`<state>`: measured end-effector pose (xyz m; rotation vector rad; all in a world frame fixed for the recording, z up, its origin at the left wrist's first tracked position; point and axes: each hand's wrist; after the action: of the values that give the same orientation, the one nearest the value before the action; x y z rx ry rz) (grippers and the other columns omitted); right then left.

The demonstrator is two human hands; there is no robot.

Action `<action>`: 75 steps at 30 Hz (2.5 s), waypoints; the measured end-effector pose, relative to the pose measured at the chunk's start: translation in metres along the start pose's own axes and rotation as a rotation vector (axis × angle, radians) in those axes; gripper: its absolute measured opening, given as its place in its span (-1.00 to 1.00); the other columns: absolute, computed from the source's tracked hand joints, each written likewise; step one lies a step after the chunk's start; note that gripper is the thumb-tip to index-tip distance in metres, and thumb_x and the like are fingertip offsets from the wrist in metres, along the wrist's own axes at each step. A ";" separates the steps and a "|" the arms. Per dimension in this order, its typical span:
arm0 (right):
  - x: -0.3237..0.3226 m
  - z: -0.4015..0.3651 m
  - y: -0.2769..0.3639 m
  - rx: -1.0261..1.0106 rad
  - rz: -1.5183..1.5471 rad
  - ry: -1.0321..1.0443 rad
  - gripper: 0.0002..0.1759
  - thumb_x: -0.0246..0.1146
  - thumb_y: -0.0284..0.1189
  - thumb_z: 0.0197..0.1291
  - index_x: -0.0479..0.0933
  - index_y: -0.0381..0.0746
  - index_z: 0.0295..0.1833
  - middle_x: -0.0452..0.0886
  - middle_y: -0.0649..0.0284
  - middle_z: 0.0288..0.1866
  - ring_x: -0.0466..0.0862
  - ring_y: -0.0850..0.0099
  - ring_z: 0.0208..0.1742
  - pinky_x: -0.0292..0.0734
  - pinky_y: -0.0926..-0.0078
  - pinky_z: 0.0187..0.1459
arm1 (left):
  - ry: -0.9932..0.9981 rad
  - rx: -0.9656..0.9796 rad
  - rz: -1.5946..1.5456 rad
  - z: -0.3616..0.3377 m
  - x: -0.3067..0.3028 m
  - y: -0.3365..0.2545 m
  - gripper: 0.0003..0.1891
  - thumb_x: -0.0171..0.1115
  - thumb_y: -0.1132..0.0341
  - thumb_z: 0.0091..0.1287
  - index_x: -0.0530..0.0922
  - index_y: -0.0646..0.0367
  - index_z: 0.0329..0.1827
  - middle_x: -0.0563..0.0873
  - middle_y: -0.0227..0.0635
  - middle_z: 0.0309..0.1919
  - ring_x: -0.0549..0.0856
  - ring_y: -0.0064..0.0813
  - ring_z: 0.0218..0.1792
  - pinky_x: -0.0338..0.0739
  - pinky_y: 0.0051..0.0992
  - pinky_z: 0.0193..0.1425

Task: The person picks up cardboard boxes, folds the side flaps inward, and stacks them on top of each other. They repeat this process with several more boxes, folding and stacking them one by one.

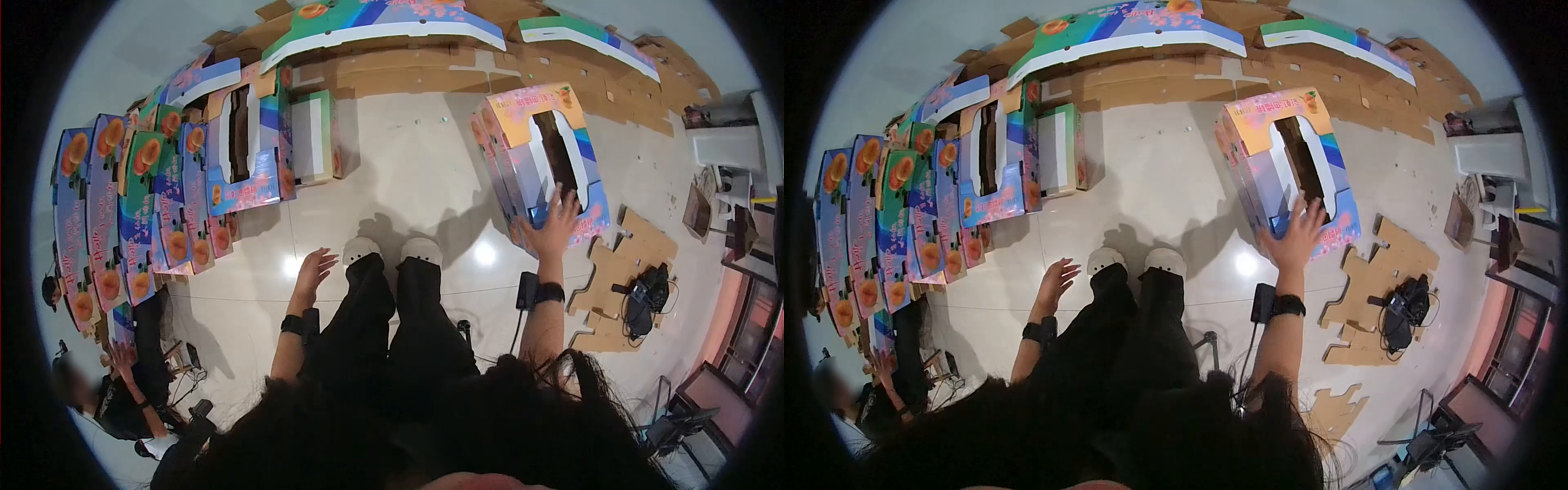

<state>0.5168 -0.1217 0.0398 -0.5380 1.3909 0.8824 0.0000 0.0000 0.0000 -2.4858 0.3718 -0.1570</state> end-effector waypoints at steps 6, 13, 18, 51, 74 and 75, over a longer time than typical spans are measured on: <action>0.024 -0.002 0.004 0.014 -0.151 0.146 0.14 0.43 0.02 -0.22 0.01 0.32 0.53 0.23 -0.06 0.41 0.36 -0.07 0.25 0.09 -0.06 0.32 | -0.044 -0.039 0.039 -0.010 -0.005 -0.006 -0.50 -0.01 -0.10 0.42 0.45 0.09 0.21 0.63 -0.29 0.06 0.57 -0.43 0.13 0.33 -0.36 0.25; 0.043 -0.005 0.006 0.184 -0.148 0.053 0.11 0.40 0.02 -0.19 0.02 0.31 0.53 0.25 -0.06 0.38 0.40 -0.07 0.14 0.16 0.01 0.24 | -0.082 -0.028 0.006 -0.005 -0.012 -0.012 -0.53 0.03 -0.05 0.40 0.48 0.10 0.16 0.66 -0.31 0.01 0.59 -0.46 0.07 0.36 -0.42 0.19; 0.038 -0.011 0.005 0.066 -0.109 0.034 0.09 0.40 -0.02 -0.18 0.05 0.30 0.53 0.27 -0.13 0.34 0.36 -0.10 0.14 0.18 0.01 0.21 | -0.108 -0.038 0.006 0.000 -0.018 -0.006 -0.54 0.03 -0.04 0.40 0.48 0.10 0.16 0.65 -0.31 0.02 0.59 -0.46 0.08 0.36 -0.40 0.20; 0.018 -0.011 0.000 -0.218 0.072 0.036 -0.03 0.45 -0.17 -0.31 0.34 0.23 0.40 0.25 -0.12 0.36 0.34 -0.13 0.21 0.29 0.00 0.21 | -0.138 -0.159 0.107 0.010 -0.034 0.036 -0.56 -0.09 -0.05 0.45 0.53 0.06 0.11 0.70 -0.36 -0.04 0.62 -0.50 -0.01 0.37 -0.39 0.09; 0.049 -0.026 -0.002 0.048 0.004 0.012 0.04 0.44 -0.11 -0.22 0.16 0.31 0.49 0.19 -0.12 0.43 0.31 -0.20 0.25 0.20 -0.07 0.29 | -0.051 -0.184 0.061 0.013 -0.048 0.048 -0.50 -0.03 -0.10 0.42 0.41 0.02 0.26 0.64 -0.36 0.09 0.58 -0.50 0.11 0.35 -0.37 0.18; 0.051 -0.028 -0.001 0.072 -0.051 0.027 0.03 0.44 -0.09 -0.19 0.16 0.28 0.49 0.21 -0.13 0.41 0.31 -0.18 0.24 0.21 -0.06 0.28 | -0.070 -0.176 0.048 0.013 -0.050 0.049 -0.49 -0.02 -0.10 0.41 0.40 0.03 0.27 0.64 -0.35 0.08 0.58 -0.50 0.11 0.35 -0.37 0.17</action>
<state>0.4979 -0.1330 -0.0140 -0.5301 1.4221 0.7832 -0.0564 -0.0151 -0.0411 -2.6449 0.4322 -0.0184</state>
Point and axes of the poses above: each hand's wrist, its own z-axis towards the middle knuckle, its own x-axis out of the palm, y = z × x
